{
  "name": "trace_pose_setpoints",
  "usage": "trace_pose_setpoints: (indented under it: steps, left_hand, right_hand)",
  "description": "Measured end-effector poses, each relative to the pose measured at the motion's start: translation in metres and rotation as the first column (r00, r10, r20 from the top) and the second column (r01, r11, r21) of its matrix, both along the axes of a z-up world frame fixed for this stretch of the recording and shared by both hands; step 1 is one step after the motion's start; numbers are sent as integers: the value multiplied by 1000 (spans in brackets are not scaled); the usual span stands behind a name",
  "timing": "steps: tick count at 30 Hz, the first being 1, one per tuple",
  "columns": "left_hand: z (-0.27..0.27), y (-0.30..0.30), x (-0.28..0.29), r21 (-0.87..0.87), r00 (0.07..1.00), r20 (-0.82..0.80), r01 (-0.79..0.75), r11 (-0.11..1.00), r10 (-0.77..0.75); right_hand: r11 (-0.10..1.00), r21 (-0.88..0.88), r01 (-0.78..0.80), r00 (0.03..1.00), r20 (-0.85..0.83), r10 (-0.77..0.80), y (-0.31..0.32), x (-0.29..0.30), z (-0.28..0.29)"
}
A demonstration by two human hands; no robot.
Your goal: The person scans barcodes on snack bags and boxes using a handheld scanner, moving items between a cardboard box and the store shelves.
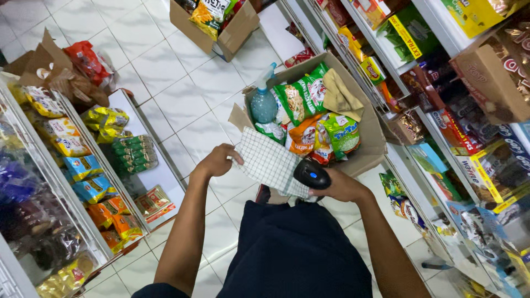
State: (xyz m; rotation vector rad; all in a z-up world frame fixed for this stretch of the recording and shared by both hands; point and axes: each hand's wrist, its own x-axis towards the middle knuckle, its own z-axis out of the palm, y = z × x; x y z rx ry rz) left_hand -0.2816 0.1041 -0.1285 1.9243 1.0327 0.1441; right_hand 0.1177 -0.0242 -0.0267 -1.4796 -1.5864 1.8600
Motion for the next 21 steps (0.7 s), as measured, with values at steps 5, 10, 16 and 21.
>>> trace_pose_setpoints:
  steps: [5, 10, 16, 21]
  left_hand:
    - [28, -3, 38, 224, 940, 170, -328, 918, 294]
    - [80, -5, 123, 394, 991, -116, -19, 919, 70]
    - [82, 5, 167, 175, 835, -465, 412, 894, -293]
    - [91, -9, 172, -121, 955, -23, 290, 949, -294]
  right_hand:
    - [965, 55, 256, 952, 160, -262, 6, -18, -6]
    - [871, -48, 489, 869, 117, -481, -3, -23, -21]
    - [777, 41, 628, 774, 77, -629, -28, -13, -31]
    - [535, 31, 844, 536, -70, -842, -63, 5, -37]
